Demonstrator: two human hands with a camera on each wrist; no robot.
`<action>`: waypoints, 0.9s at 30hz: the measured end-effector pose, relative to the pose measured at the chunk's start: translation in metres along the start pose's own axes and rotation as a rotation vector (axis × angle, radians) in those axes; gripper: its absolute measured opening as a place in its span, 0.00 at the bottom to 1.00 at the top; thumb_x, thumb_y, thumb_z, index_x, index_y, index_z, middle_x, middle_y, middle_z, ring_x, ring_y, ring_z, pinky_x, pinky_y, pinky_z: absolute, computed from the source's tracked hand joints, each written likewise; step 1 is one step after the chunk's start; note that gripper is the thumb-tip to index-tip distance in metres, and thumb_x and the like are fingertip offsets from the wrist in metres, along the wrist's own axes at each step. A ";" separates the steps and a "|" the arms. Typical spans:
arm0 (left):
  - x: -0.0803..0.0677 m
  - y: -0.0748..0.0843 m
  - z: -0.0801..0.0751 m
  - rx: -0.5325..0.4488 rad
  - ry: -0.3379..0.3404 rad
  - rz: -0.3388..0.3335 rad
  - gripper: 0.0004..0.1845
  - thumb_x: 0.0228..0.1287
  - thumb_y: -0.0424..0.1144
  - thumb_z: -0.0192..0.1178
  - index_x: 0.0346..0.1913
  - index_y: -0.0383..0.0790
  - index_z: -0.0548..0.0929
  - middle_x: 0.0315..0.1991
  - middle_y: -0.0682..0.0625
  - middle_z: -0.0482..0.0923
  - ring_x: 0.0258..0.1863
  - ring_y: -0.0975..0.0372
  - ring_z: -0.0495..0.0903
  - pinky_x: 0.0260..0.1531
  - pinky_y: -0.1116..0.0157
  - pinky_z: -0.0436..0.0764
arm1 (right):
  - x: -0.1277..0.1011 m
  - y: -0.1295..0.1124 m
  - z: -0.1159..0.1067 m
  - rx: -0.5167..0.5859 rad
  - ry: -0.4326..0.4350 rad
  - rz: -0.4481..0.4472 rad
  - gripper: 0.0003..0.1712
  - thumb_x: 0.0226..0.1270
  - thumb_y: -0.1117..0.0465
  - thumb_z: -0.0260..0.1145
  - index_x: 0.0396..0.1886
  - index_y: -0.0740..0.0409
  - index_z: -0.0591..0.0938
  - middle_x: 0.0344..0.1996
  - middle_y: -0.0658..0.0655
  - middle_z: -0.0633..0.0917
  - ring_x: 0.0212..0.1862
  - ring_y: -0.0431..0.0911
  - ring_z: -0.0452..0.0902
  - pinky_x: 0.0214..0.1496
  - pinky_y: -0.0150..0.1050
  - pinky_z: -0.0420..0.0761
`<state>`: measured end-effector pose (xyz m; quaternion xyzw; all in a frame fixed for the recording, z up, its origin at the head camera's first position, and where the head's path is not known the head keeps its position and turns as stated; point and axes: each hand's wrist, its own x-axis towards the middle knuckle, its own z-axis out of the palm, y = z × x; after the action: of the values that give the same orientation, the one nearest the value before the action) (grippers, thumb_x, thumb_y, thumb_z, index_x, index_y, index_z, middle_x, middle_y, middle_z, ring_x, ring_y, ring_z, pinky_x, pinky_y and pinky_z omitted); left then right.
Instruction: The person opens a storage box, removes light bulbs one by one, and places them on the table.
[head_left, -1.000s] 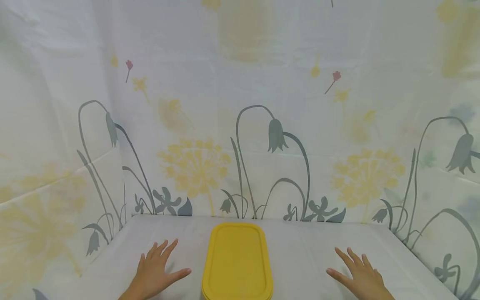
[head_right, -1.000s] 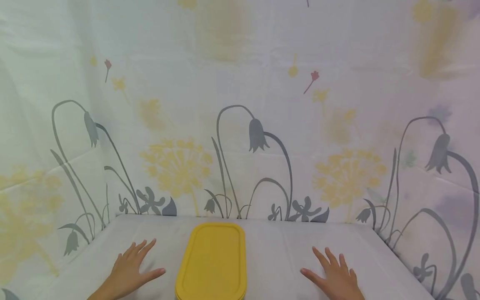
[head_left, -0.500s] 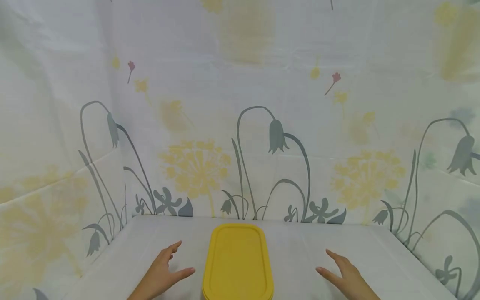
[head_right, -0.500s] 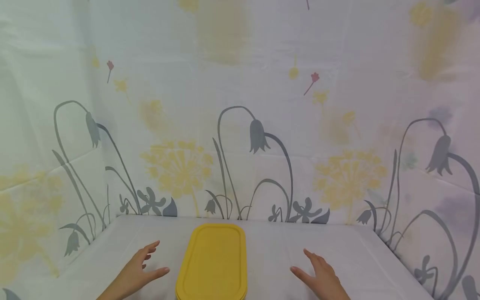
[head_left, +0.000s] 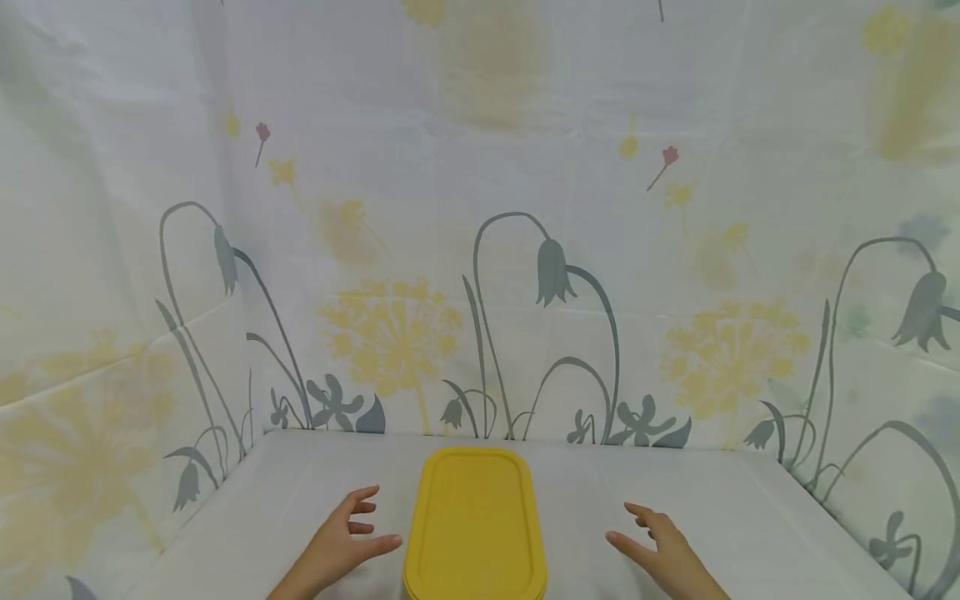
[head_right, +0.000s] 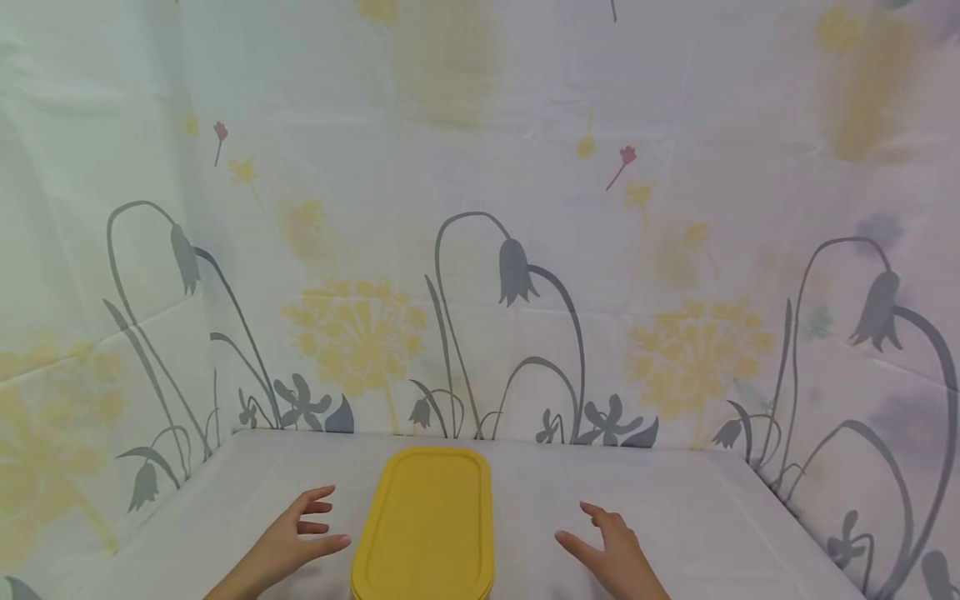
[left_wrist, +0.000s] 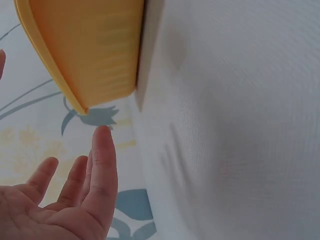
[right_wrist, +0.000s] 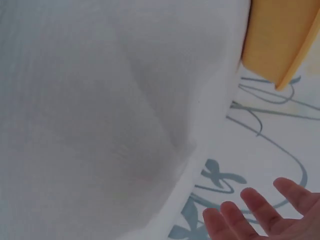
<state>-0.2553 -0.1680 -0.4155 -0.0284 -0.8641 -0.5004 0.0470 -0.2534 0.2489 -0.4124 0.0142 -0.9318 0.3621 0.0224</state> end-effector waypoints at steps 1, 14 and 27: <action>0.000 0.000 0.001 -0.010 -0.017 0.001 0.43 0.44 0.45 0.74 0.63 0.35 0.66 0.52 0.35 0.71 0.42 0.50 0.77 0.34 0.56 0.79 | 0.000 -0.002 0.002 0.007 0.006 0.006 0.42 0.61 0.41 0.62 0.62 0.70 0.67 0.52 0.68 0.72 0.52 0.65 0.68 0.47 0.60 0.71; 0.003 0.000 0.010 -0.225 -0.172 0.000 0.42 0.50 0.40 0.71 0.64 0.27 0.62 0.51 0.32 0.67 0.39 0.55 0.77 0.31 0.57 0.81 | 0.001 -0.018 0.024 0.108 -0.006 0.069 0.40 0.56 0.41 0.66 0.58 0.67 0.72 0.44 0.61 0.76 0.45 0.55 0.71 0.45 0.53 0.74; 0.005 0.006 0.019 -0.281 -0.235 -0.001 0.41 0.51 0.41 0.71 0.62 0.23 0.63 0.47 0.37 0.72 0.37 0.56 0.78 0.30 0.56 0.82 | 0.005 -0.028 0.038 0.291 -0.116 -0.024 0.36 0.61 0.47 0.64 0.58 0.71 0.71 0.38 0.56 0.76 0.38 0.48 0.74 0.39 0.46 0.78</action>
<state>-0.2606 -0.1489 -0.4192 -0.0927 -0.7853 -0.6093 -0.0589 -0.2585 0.2021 -0.4213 0.0490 -0.8691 0.4914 -0.0293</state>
